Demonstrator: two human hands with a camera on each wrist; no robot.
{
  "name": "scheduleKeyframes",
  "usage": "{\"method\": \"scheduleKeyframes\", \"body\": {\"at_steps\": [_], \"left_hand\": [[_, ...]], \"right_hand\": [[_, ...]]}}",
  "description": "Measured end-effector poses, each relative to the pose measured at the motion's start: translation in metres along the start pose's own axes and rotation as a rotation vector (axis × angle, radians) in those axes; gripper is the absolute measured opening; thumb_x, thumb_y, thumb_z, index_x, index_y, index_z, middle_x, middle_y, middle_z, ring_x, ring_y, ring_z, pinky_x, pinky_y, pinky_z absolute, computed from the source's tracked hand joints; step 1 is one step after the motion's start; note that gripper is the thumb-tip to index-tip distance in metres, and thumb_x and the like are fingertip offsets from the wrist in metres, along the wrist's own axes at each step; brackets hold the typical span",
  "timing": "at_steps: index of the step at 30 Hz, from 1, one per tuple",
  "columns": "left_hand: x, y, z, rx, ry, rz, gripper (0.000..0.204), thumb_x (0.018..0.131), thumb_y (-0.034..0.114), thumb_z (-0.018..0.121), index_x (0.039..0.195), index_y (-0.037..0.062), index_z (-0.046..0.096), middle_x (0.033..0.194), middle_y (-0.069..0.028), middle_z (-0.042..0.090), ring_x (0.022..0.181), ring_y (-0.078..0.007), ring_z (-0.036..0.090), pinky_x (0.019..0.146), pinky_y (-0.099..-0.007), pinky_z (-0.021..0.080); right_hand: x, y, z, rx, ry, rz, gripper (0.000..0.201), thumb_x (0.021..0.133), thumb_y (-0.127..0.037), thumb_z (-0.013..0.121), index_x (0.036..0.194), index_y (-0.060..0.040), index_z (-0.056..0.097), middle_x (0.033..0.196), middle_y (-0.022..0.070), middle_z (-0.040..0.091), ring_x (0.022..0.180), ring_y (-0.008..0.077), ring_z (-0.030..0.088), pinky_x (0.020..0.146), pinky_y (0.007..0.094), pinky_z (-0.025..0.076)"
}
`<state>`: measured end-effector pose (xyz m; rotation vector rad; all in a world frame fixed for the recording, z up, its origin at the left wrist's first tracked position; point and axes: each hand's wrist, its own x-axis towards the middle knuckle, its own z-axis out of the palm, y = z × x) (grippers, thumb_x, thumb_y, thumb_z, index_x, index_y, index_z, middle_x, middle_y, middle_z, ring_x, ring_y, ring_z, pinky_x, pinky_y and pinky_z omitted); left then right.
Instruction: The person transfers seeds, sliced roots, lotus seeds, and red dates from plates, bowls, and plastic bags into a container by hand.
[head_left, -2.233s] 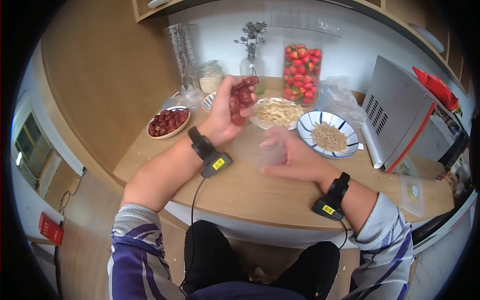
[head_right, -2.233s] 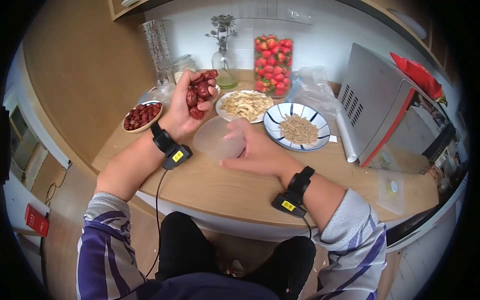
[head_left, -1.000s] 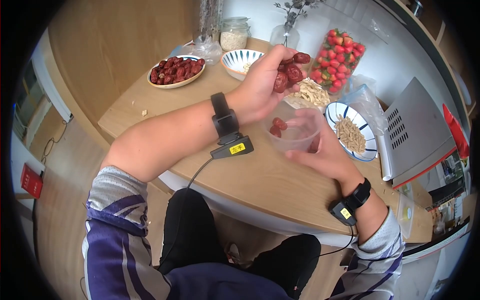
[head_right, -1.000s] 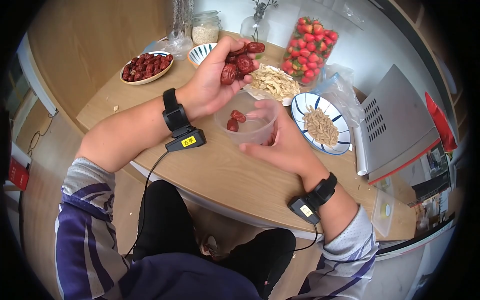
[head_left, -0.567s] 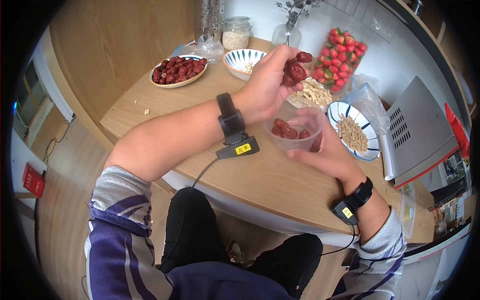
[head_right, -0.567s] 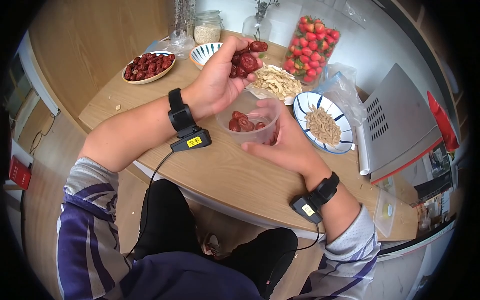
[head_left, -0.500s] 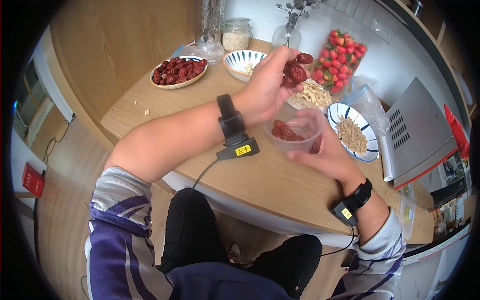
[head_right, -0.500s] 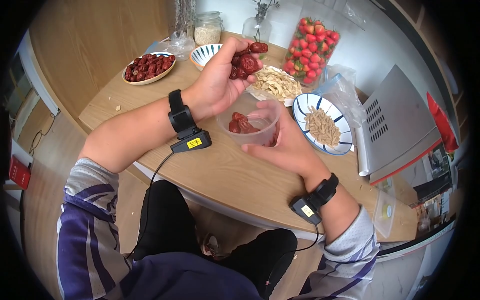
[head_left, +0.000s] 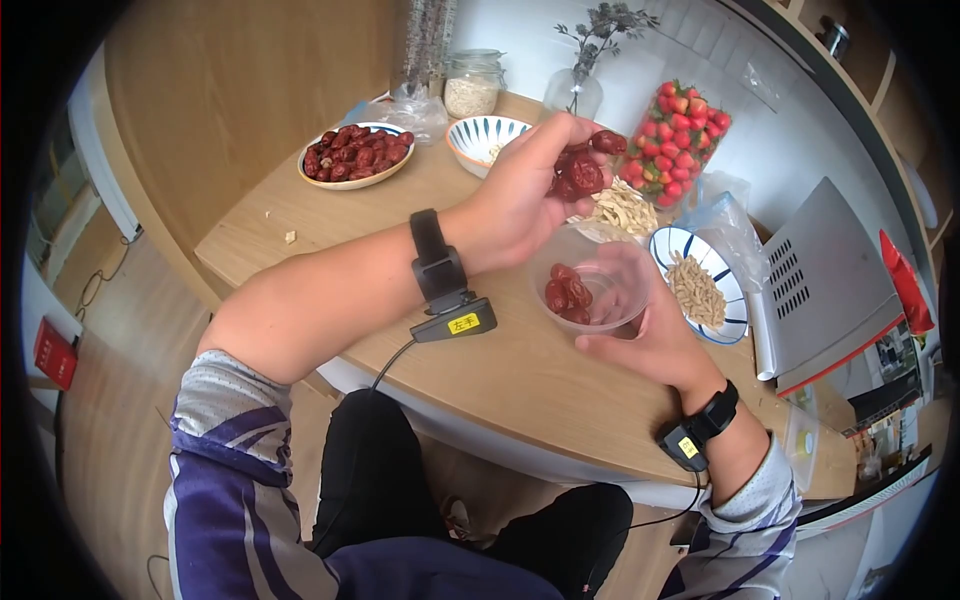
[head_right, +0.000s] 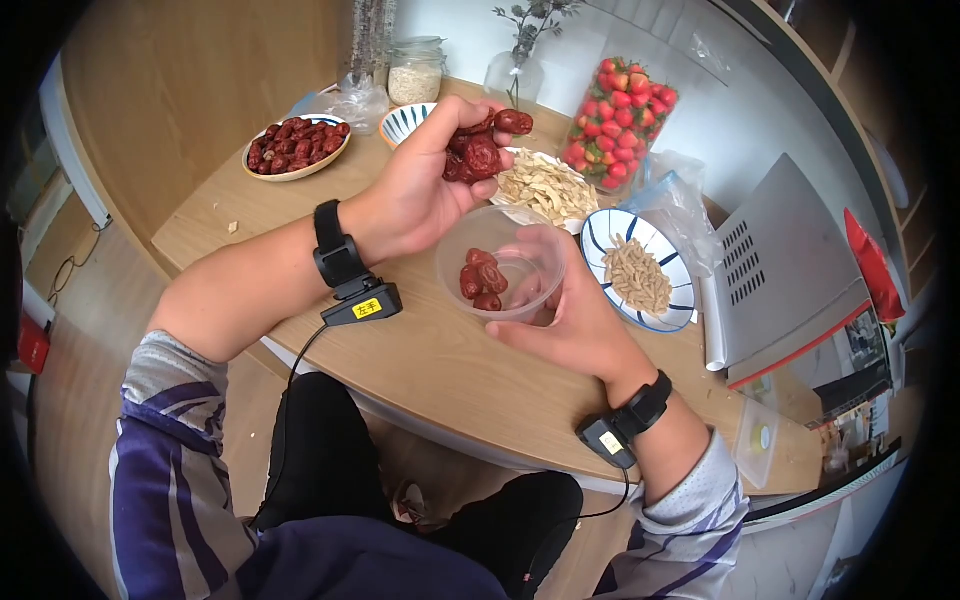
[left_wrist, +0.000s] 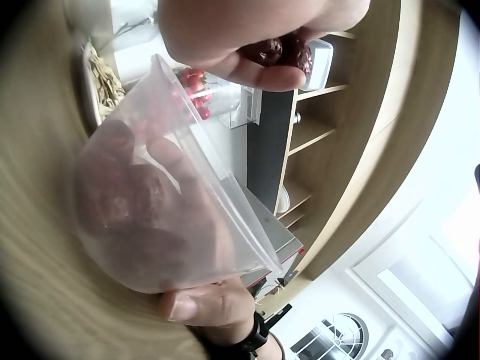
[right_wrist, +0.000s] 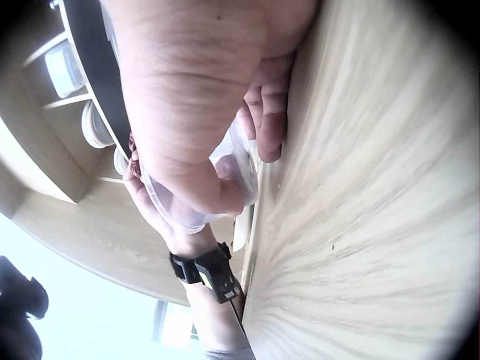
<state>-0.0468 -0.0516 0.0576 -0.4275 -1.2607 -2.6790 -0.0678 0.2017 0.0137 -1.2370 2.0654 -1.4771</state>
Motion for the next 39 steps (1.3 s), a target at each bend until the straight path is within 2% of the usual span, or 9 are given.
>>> {"method": "scheduleKeyframes", "body": {"at_steps": [2,8,11,17,23,26,39], "left_hand": [[0.000,0.000,-0.002,0.006,-0.036,0.012,0.032,0.112,0.034,0.073,0.132,0.0096,0.069,0.117,-0.0037,0.074,0.102,-0.0161,0.074,0.078,-0.0320,0.054],[-0.006,-0.002,0.005,0.014,-0.003,0.010,0.031,0.112,0.033,0.074,0.131,0.0090,0.070,0.117,-0.0043,0.074,0.101,-0.0154,0.075,0.081,-0.0309,0.057],[-0.003,-0.003,0.002,-0.006,-0.029,-0.002,0.031,0.112,0.033,0.074,0.131,0.0084,0.070,0.117,-0.0041,0.074,0.099,-0.0137,0.074,0.077,-0.0281,0.058],[-0.005,-0.007,0.003,0.153,-0.011,0.035,0.026,0.116,0.030,0.068,0.132,0.0088,0.069,0.113,-0.0038,0.073,0.095,-0.0114,0.072,0.068,-0.0272,0.056],[-0.005,-0.008,0.004,0.175,-0.060,0.048,0.026,0.118,0.028,0.065,0.134,0.0085,0.068,0.113,-0.0035,0.073,0.095,-0.0114,0.072,0.068,-0.0295,0.057],[-0.006,-0.007,0.006,0.208,-0.007,0.062,0.026,0.118,0.027,0.065,0.135,0.0086,0.068,0.113,-0.0032,0.073,0.096,-0.0114,0.072,0.069,-0.0305,0.058],[-0.008,-0.008,0.009,0.246,-0.027,0.078,0.029,0.118,0.027,0.065,0.138,0.0067,0.068,0.117,-0.0028,0.073,0.097,-0.0109,0.071,0.075,-0.0324,0.061]], "right_hand": [[0.000,-0.001,0.000,-0.007,0.001,0.002,0.104,0.086,-0.001,0.099,0.168,-0.0055,0.037,0.159,0.0165,0.061,0.106,0.0132,0.067,0.090,0.0312,0.062],[0.000,-0.001,0.000,0.001,0.017,0.017,0.101,0.086,0.000,0.098,0.167,-0.0061,0.038,0.159,0.0173,0.061,0.107,0.0137,0.067,0.091,0.0319,0.062],[0.000,0.000,0.000,0.010,0.031,0.012,0.099,0.087,0.000,0.098,0.167,-0.0061,0.038,0.158,0.0171,0.062,0.108,0.0139,0.069,0.091,0.0312,0.063],[0.001,0.000,0.003,0.093,0.050,0.054,0.098,0.089,0.000,0.097,0.167,-0.0071,0.039,0.159,0.0159,0.061,0.113,0.0152,0.075,0.088,0.0288,0.063],[0.000,0.002,0.001,0.069,0.039,0.041,0.098,0.089,-0.002,0.098,0.167,-0.0070,0.038,0.159,0.0154,0.060,0.114,0.0152,0.075,0.092,0.0305,0.063],[0.000,0.002,0.001,0.072,0.037,0.045,0.099,0.089,-0.002,0.098,0.168,-0.0072,0.038,0.159,0.0152,0.060,0.116,0.0156,0.075,0.093,0.0311,0.063],[-0.001,0.002,0.000,0.085,0.021,0.058,0.097,0.091,-0.002,0.098,0.168,-0.0076,0.039,0.160,0.0147,0.059,0.118,0.0151,0.075,0.094,0.0301,0.063]]}}
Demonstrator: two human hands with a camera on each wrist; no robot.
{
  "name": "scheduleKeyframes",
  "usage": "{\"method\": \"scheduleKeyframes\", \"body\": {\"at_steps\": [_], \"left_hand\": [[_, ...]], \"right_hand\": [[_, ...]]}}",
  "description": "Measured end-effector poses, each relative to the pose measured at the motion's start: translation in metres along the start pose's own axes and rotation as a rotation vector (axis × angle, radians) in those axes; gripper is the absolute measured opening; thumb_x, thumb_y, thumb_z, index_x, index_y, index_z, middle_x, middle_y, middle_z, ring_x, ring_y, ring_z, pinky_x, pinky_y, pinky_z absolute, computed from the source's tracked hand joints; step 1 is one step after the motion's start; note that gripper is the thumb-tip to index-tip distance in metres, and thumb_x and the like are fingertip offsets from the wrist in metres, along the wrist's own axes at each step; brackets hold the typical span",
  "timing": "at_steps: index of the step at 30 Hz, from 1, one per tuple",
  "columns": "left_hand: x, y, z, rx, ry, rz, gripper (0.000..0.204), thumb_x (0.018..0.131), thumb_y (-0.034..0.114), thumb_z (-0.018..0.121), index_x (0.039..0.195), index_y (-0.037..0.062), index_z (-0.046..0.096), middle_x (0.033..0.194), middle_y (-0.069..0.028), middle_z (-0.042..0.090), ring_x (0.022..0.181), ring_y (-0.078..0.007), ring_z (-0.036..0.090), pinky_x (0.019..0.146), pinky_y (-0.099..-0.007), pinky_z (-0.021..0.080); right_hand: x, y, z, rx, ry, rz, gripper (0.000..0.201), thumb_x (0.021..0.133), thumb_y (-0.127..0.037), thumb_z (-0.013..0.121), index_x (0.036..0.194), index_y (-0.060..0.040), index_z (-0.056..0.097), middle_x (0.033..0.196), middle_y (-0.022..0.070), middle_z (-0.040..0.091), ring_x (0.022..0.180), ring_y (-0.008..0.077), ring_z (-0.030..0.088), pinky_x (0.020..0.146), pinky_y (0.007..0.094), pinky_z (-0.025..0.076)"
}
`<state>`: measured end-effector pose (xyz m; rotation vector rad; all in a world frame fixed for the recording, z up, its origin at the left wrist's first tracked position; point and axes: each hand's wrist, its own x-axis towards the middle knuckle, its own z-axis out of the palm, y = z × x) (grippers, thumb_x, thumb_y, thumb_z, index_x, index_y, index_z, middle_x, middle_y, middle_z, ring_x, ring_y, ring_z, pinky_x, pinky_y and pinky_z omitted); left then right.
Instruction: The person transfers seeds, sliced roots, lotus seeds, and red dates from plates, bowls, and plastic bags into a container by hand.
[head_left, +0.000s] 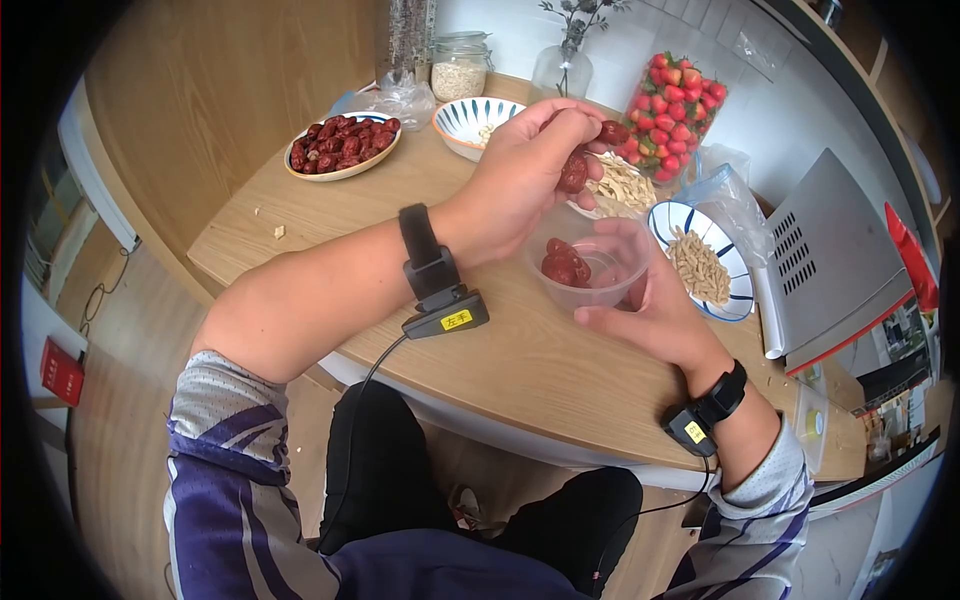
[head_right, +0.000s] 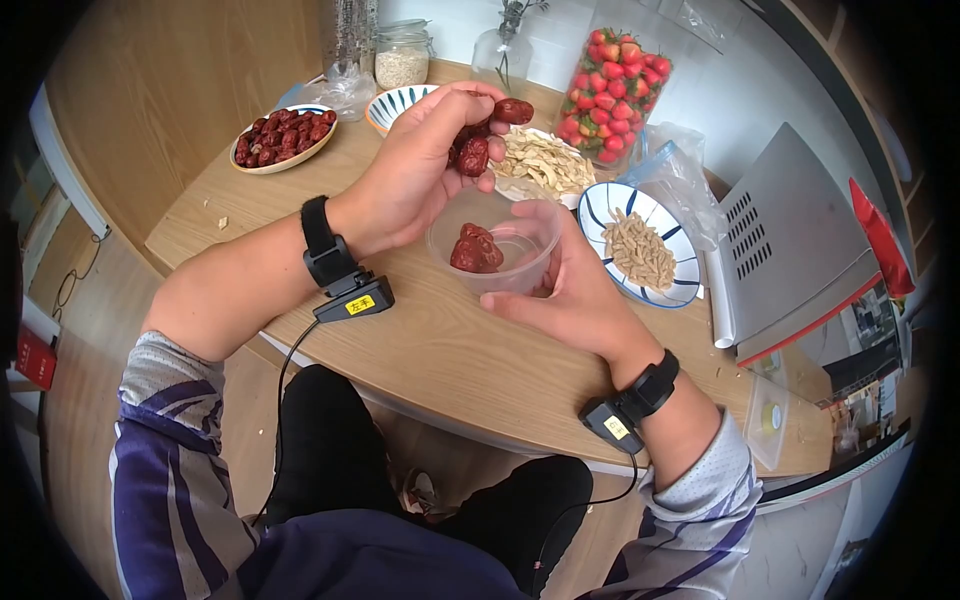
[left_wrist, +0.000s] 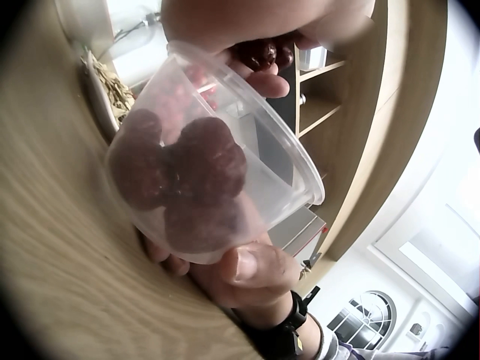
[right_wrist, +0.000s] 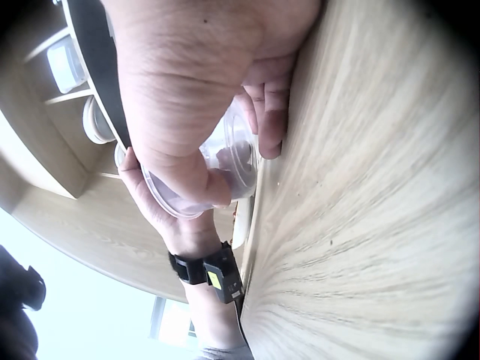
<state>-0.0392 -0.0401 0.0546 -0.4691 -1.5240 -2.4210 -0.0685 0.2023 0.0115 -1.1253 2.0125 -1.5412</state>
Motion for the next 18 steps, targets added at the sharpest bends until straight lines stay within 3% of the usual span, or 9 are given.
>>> {"method": "scheduleKeyframes", "body": {"at_steps": [14,18], "left_hand": [[0.004,0.019,-0.009,0.167,-0.113,0.019,0.028,0.116,0.023,0.062,0.130,0.0023,0.075,0.104,-0.0020,0.069,0.082,-0.0075,0.063,0.056,-0.0253,0.045],[0.004,0.022,-0.009,0.217,-0.175,-0.049,0.033,0.118,0.030,0.064,0.129,0.0011,0.077,0.100,-0.0006,0.067,0.079,-0.0064,0.061,0.054,-0.0242,0.042]], "right_hand": [[0.000,-0.002,0.002,0.107,0.034,-0.002,0.094,0.092,0.000,0.096,0.166,-0.0066,0.039,0.158,0.0156,0.058,0.129,0.0191,0.073,0.099,0.0313,0.063],[0.001,0.000,0.002,0.116,0.038,-0.023,0.092,0.093,-0.001,0.096,0.166,-0.0059,0.039,0.156,0.0158,0.057,0.130,0.0200,0.073,0.100,0.0324,0.064]]}}
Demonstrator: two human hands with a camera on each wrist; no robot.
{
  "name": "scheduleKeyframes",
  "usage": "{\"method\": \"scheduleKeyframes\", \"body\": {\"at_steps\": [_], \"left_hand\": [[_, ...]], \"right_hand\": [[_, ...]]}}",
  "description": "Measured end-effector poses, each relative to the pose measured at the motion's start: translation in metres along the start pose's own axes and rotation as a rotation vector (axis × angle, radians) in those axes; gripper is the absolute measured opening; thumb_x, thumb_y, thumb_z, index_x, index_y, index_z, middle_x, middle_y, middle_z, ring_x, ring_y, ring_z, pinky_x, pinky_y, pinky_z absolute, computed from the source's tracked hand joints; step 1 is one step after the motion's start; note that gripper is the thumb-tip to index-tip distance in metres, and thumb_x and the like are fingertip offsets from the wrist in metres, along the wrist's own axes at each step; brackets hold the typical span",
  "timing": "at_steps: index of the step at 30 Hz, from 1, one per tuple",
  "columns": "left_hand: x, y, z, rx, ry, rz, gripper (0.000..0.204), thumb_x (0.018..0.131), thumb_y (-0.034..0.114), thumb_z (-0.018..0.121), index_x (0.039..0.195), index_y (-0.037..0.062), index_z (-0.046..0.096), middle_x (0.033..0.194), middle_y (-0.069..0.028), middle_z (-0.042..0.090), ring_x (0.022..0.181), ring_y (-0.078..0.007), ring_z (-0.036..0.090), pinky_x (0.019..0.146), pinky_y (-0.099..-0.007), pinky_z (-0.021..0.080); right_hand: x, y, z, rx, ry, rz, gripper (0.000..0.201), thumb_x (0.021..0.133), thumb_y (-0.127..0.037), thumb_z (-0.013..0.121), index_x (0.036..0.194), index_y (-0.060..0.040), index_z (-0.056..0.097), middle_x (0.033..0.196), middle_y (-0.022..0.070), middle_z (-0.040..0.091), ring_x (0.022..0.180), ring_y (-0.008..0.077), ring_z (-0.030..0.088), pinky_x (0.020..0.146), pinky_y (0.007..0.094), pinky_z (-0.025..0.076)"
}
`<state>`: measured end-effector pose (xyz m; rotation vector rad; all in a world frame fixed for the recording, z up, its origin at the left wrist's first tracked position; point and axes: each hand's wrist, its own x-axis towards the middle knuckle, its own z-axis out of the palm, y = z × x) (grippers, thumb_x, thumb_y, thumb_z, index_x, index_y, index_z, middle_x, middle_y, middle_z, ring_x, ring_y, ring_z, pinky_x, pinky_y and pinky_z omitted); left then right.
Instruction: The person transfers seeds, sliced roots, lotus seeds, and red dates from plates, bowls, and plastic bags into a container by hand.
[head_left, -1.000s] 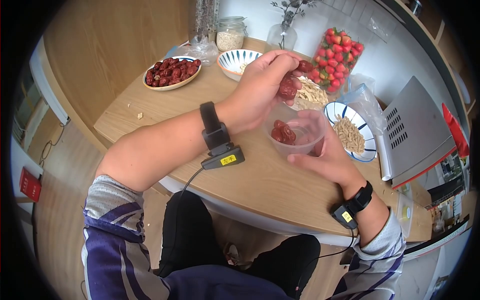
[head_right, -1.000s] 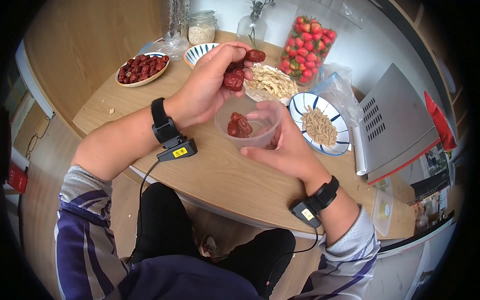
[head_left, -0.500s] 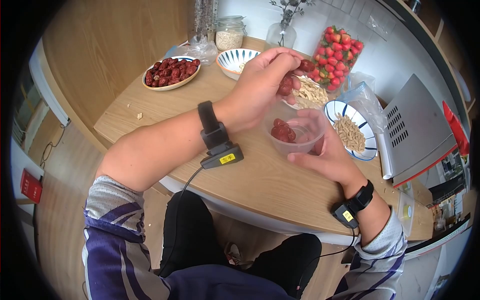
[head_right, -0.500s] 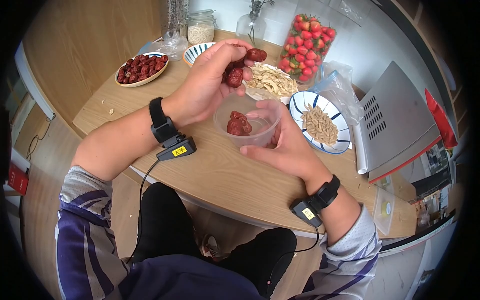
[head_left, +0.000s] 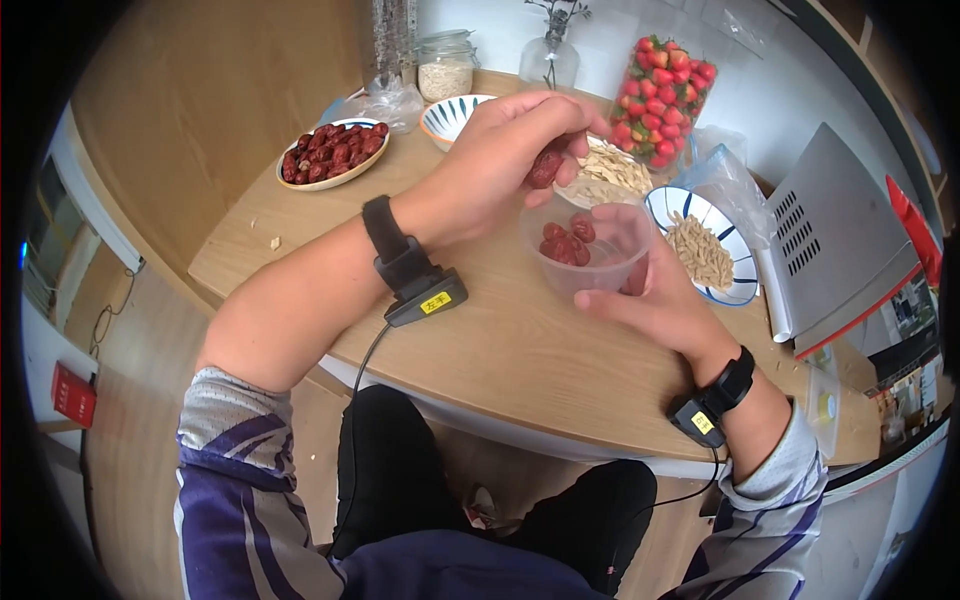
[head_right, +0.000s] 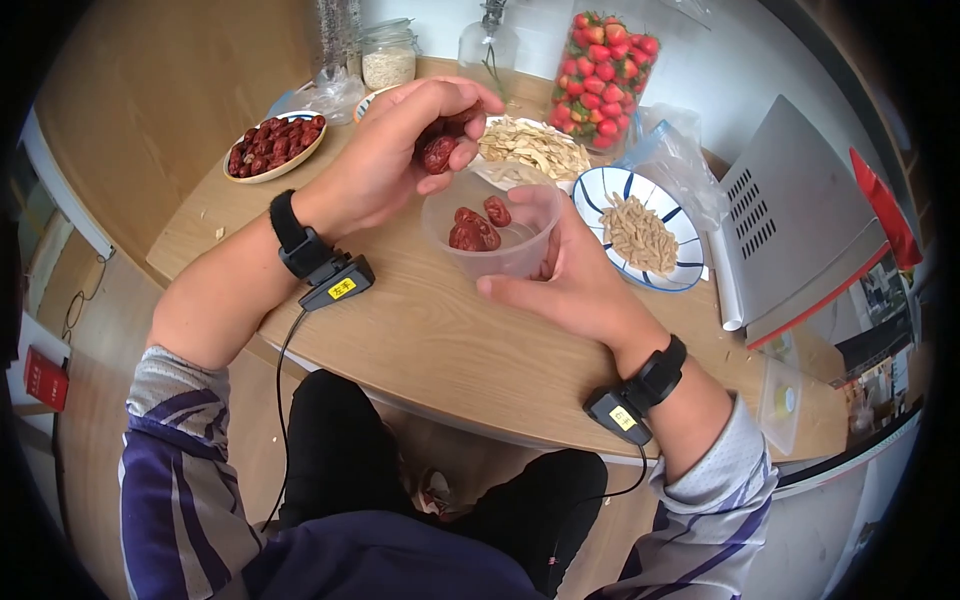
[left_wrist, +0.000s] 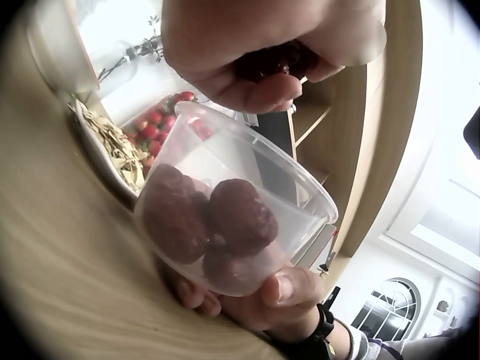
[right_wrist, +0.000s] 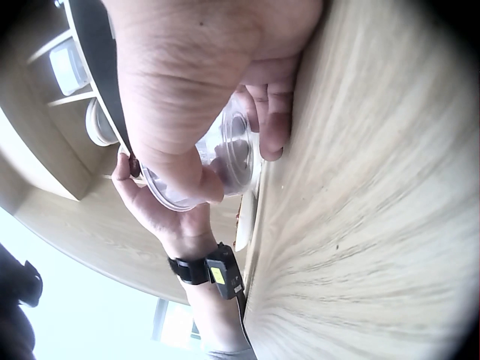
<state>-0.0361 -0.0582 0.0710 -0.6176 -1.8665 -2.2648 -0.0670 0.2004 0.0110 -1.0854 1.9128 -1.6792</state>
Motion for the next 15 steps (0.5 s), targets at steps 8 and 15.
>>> {"method": "scheduleKeyframes", "body": {"at_steps": [8,15], "left_hand": [[-0.006,0.017,0.007,0.528,0.006,-0.111,0.058,0.121,0.056,0.064,0.132,0.0026,0.082,0.083,0.0041,0.060,0.067,-0.0038,0.056,0.050,-0.0229,0.036],[-0.003,0.005,0.005,0.525,-0.004,-0.075,0.060,0.126,0.056,0.050,0.126,0.0034,0.079,0.080,0.0047,0.056,0.067,-0.0039,0.056,0.051,-0.0252,0.038]], "right_hand": [[-0.002,0.001,-0.001,-0.028,0.034,-0.004,0.093,0.094,-0.006,0.097,0.166,-0.0054,0.039,0.150,0.0149,0.060,0.129,0.0207,0.074,0.101,0.0347,0.064],[-0.001,0.004,-0.001,-0.005,0.017,-0.008,0.094,0.091,-0.010,0.100,0.164,-0.0056,0.040,0.141,0.0106,0.066,0.127,0.0185,0.073,0.103,0.0347,0.063]]}}
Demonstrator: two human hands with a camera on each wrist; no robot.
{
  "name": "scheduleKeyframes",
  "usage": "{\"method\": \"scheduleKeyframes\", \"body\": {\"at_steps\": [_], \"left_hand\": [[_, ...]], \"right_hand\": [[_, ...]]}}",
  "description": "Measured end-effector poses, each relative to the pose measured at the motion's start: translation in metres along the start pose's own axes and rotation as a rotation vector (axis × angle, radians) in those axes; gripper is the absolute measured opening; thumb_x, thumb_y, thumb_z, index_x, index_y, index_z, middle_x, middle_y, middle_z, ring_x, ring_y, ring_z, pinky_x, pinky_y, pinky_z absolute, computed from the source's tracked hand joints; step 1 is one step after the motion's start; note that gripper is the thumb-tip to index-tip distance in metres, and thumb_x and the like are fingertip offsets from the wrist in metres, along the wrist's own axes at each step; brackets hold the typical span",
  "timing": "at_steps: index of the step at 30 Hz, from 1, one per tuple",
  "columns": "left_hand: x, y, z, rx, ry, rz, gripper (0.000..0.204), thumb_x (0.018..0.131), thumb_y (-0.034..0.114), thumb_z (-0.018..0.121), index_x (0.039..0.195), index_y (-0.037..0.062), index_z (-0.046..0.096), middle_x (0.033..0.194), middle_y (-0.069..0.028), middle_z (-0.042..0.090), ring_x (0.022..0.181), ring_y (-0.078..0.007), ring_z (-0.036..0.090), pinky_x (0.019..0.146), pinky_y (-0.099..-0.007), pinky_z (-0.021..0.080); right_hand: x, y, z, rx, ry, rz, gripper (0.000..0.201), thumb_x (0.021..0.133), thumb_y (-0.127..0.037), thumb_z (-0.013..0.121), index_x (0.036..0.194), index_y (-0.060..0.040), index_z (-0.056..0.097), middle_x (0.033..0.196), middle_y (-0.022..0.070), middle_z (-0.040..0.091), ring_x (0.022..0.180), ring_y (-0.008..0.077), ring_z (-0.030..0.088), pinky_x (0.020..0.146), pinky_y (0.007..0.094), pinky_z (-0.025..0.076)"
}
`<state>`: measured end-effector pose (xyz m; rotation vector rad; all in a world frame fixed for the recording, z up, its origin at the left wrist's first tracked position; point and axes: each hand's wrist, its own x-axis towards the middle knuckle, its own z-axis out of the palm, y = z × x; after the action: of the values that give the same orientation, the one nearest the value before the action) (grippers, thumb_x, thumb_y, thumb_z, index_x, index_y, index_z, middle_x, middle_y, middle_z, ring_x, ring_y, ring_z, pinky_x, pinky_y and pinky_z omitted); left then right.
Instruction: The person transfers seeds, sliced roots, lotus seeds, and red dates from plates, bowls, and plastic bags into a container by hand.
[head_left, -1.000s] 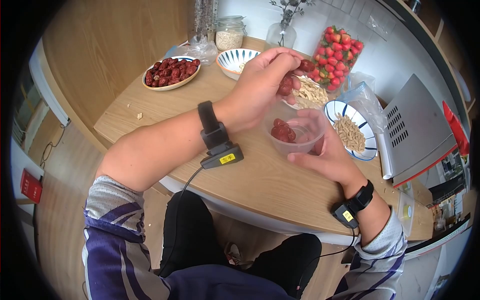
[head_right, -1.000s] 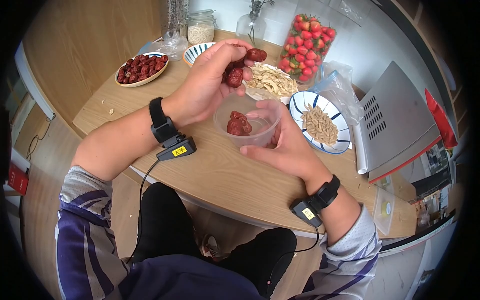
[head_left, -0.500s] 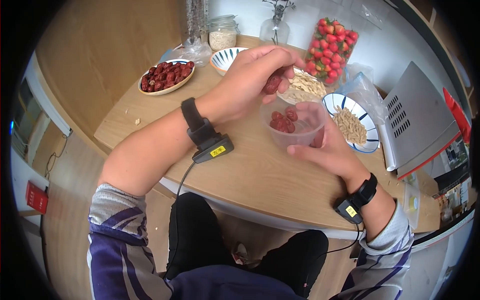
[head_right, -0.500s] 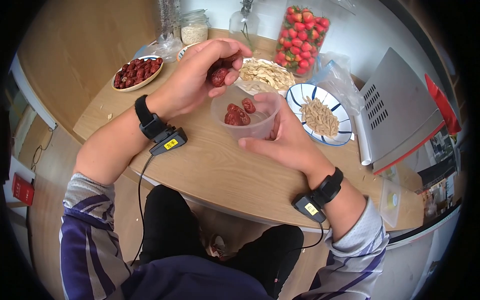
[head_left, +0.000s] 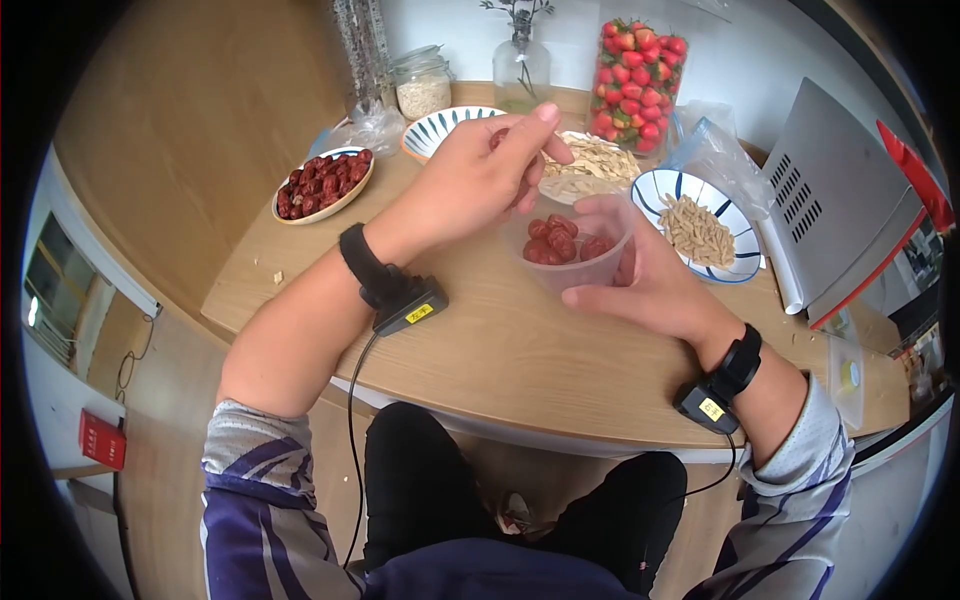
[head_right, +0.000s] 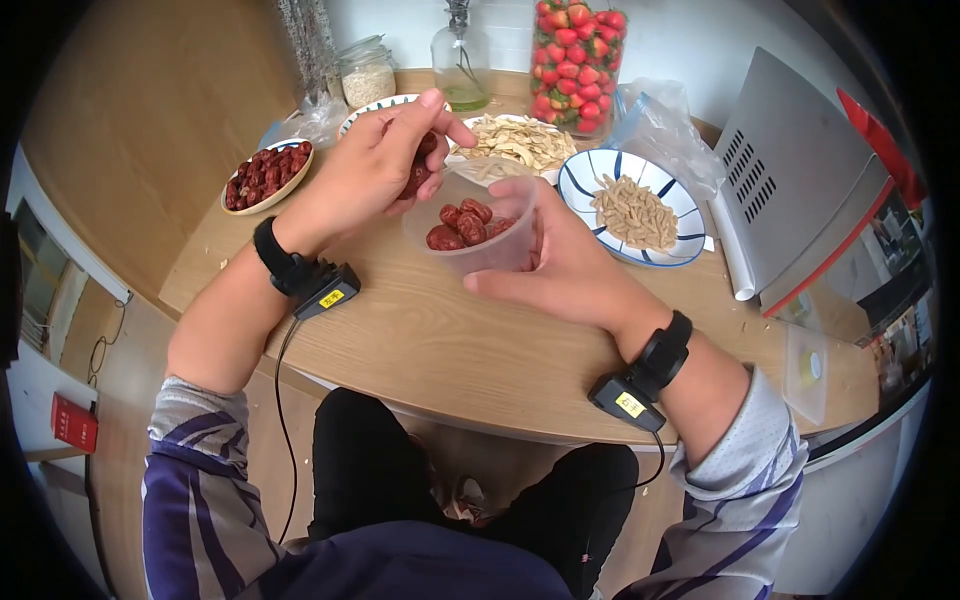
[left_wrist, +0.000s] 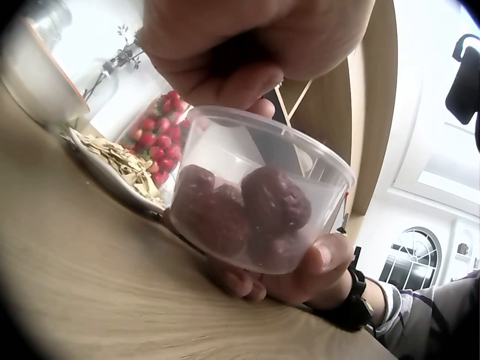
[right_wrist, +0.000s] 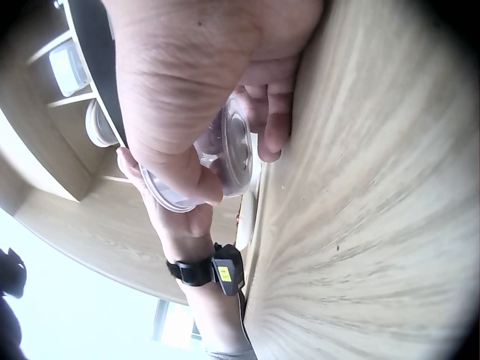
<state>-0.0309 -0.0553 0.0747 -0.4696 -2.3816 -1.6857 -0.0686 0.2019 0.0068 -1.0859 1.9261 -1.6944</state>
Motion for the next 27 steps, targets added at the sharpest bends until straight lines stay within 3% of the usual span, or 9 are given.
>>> {"method": "scheduleKeyframes", "body": {"at_steps": [2,5,9,11,14,17,20,23,27], "left_hand": [[0.000,0.000,0.002,-0.063,0.013,-0.019,0.060,0.126,0.056,0.047,0.124,0.0039,0.078,0.079,0.0048,0.056,0.067,-0.0046,0.056,0.052,-0.0258,0.038],[-0.002,0.004,-0.002,-0.100,-0.018,-0.014,0.047,0.126,0.046,0.056,0.123,0.0042,0.076,0.081,0.0053,0.055,0.069,-0.0050,0.057,0.055,-0.0254,0.040],[-0.003,-0.002,-0.002,0.299,0.002,0.139,0.032,0.115,0.035,0.078,0.122,0.0045,0.074,0.086,0.0068,0.055,0.074,-0.0040,0.054,0.063,-0.0241,0.042],[-0.010,0.004,-0.001,0.398,-0.048,0.177,0.033,0.108,0.032,0.088,0.120,0.0045,0.073,0.087,0.0074,0.054,0.076,-0.0035,0.052,0.066,-0.0235,0.043],[-0.006,-0.004,-0.007,0.362,-0.081,0.223,0.035,0.105,0.032,0.090,0.119,0.0053,0.072,0.087,0.0074,0.054,0.077,-0.0038,0.049,0.067,-0.0232,0.042],[-0.004,-0.003,-0.003,0.329,0.001,0.219,0.026,0.111,0.024,0.080,0.126,0.0061,0.070,0.088,0.0060,0.056,0.074,-0.0044,0.050,0.066,-0.0226,0.043],[-0.007,0.007,-0.011,-0.215,-0.099,-0.056,0.025,0.116,0.014,0.065,0.138,0.0047,0.066,0.094,0.0028,0.060,0.073,-0.0052,0.053,0.067,-0.0213,0.045],[-0.005,0.001,-0.005,-0.210,-0.053,0.117,0.028,0.122,0.015,0.056,0.147,0.0031,0.061,0.107,-0.0016,0.070,0.072,-0.0061,0.057,0.064,-0.0222,0.046],[-0.007,0.004,0.004,0.037,-0.078,0.236,0.037,0.127,0.026,0.053,0.155,0.0024,0.060,0.129,-0.0055,0.075,0.072,-0.0064,0.058,0.064,-0.0238,0.049]], "right_hand": [[0.000,-0.004,0.001,0.030,-0.003,0.030,0.095,0.090,-0.011,0.101,0.164,-0.0057,0.041,0.143,0.0104,0.066,0.128,0.0180,0.072,0.103,0.0347,0.063],[0.001,0.001,-0.001,-0.016,0.012,0.022,0.095,0.090,-0.012,0.102,0.163,-0.0056,0.042,0.143,0.0104,0.067,0.127,0.0174,0.072,0.103,0.0346,0.063],[-0.001,-0.004,0.002,-0.011,0.005,0.005,0.093,0.089,-0.014,0.102,0.162,-0.0052,0.044,0.141,0.0093,0.066,0.127,0.0167,0.072,0.101,0.0337,0.062],[0.002,0.001,0.001,-0.030,-0.002,-0.052,0.092,0.090,-0.016,0.102,0.161,-0.0047,0.045,0.139,0.0084,0.066,0.125,0.0159,0.072,0.099,0.0327,0.062],[0.002,0.006,-0.002,-0.079,0.011,-0.036,0.092,0.089,-0.017,0.102,0.160,-0.0040,0.045,0.139,0.0090,0.067,0.120,0.0148,0.072,0.095,0.0315,0.061],[0.001,0.000,-0.001,-0.071,0.029,-0.003,0.093,0.089,-0.018,0.103,0.161,-0.0034,0.045,0.136,0.0089,0.069,0.115,0.0139,0.072,0.092,0.0307,0.060],[0.000,-0.010,-0.001,-0.019,-0.010,0.103,0.098,0.088,-0.001,0.099,0.167,-0.0050,0.041,0.154,0.0142,0.052,0.142,0.0222,0.064,0.112,0.0364,0.063],[-0.001,-0.002,-0.001,-0.052,0.024,0.022,0.095,0.088,-0.017,0.103,0.161,-0.0023,0.045,0.130,0.0078,0.071,0.113,0.0131,0.072,0.092,0.0306,0.060],[0.000,0.001,-0.001,-0.093,0.039,-0.021,0.095,0.088,-0.017,0.103,0.161,-0.0017,0.045,0.132,0.0084,0.072,0.114,0.0131,0.072,0.094,0.0312,0.060]]}}
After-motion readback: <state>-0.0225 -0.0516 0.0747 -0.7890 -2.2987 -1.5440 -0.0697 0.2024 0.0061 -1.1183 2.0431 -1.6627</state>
